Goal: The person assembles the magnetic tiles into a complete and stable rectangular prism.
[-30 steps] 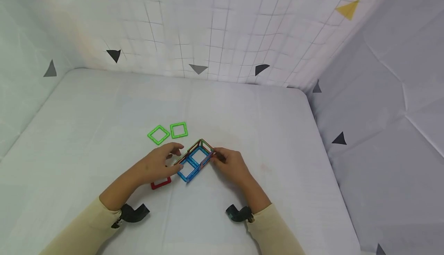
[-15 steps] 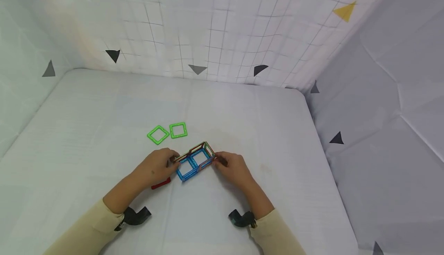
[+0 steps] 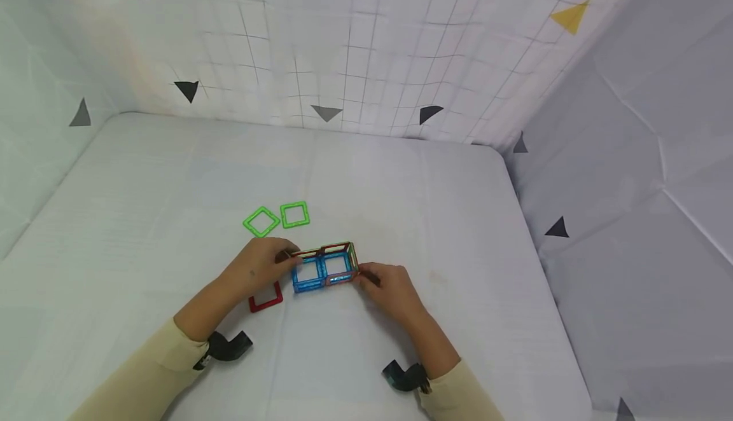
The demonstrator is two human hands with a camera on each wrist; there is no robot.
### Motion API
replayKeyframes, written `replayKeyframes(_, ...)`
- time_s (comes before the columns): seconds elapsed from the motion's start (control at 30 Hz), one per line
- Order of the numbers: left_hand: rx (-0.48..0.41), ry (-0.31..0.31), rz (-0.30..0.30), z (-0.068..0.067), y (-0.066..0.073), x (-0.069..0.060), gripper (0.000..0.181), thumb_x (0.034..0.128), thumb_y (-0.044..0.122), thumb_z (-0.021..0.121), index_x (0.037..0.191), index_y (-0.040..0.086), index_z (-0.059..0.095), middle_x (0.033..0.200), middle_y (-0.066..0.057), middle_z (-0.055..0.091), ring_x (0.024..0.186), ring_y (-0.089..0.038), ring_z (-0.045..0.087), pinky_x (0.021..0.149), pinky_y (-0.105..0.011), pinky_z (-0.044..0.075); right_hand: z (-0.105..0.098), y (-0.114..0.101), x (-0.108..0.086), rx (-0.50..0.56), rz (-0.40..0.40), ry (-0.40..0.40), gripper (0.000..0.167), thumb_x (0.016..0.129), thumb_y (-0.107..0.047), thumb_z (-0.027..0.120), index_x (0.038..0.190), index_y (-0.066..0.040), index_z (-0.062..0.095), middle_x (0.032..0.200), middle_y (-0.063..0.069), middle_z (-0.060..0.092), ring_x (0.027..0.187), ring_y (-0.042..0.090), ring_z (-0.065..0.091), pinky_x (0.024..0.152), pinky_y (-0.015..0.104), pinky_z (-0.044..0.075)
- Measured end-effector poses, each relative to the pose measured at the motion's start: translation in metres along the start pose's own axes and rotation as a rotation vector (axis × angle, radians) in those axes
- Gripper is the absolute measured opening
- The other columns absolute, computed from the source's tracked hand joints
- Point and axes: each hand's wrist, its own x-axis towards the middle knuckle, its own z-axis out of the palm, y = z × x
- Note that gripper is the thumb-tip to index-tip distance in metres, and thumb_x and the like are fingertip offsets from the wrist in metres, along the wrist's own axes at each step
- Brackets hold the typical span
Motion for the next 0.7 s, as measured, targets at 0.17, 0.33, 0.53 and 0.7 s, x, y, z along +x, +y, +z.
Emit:
replayKeyframes(0.17,0.019,0.026,0.017,0.0024,-0.0001,0.0070,0.023,0.0924,0.031,0.072,0.111,0.018,0.074,0.091,0.010,0.070,0.081,-0.010,0.059,0.075,-0.027,0.052,0.0017,0.0014,-0.0043,-0.018,-0.030,0.010,0.024,0.089,-0.017,0.075,0.112,-0.009,0.075,0.111,0.003,0.075,0.108,0.019,0.070,0.093,0.038,0.056)
replayKeyframes(0.33,0.046,0.044,0.011,0.0024,0.0035,0.0099,0.024,0.0937,0.032,0.070,0.112,0.017,0.074,0.089,0.008,0.070,0.079,-0.013,0.058,0.068,-0.026,0.049,0.0013,0.0014,-0.0069,-0.017,-0.029,-0.001,0.024,0.089,-0.017,0.075,0.113,-0.011,0.076,0.110,0.000,0.075,0.106,0.015,0.070,0.091,0.036,0.057)
replayKeyframes(0.53,0.030,0.036,-0.014,0.0020,0.0072,0.0088,0.025,0.0927,0.031,0.071,0.113,0.017,0.074,0.089,0.007,0.070,0.080,-0.014,0.058,0.066,-0.026,0.049,0.0013,0.0024,-0.0080,-0.003,-0.044,-0.008,0.025,0.089,-0.018,0.076,0.113,-0.011,0.076,0.109,-0.001,0.075,0.104,0.012,0.070,0.090,0.033,0.057)
replayKeyframes(0.7,0.014,0.035,-0.009,0.0032,0.0069,0.0073,0.027,0.0913,0.031,0.073,0.114,0.017,0.074,0.089,0.008,0.070,0.080,-0.012,0.059,0.070,-0.026,0.051,0.0015,0.0041,-0.0080,0.016,-0.041,-0.023,0.025,0.089,-0.017,0.075,0.113,-0.011,0.075,0.110,-0.002,0.075,0.104,0.011,0.070,0.090,0.032,0.057)
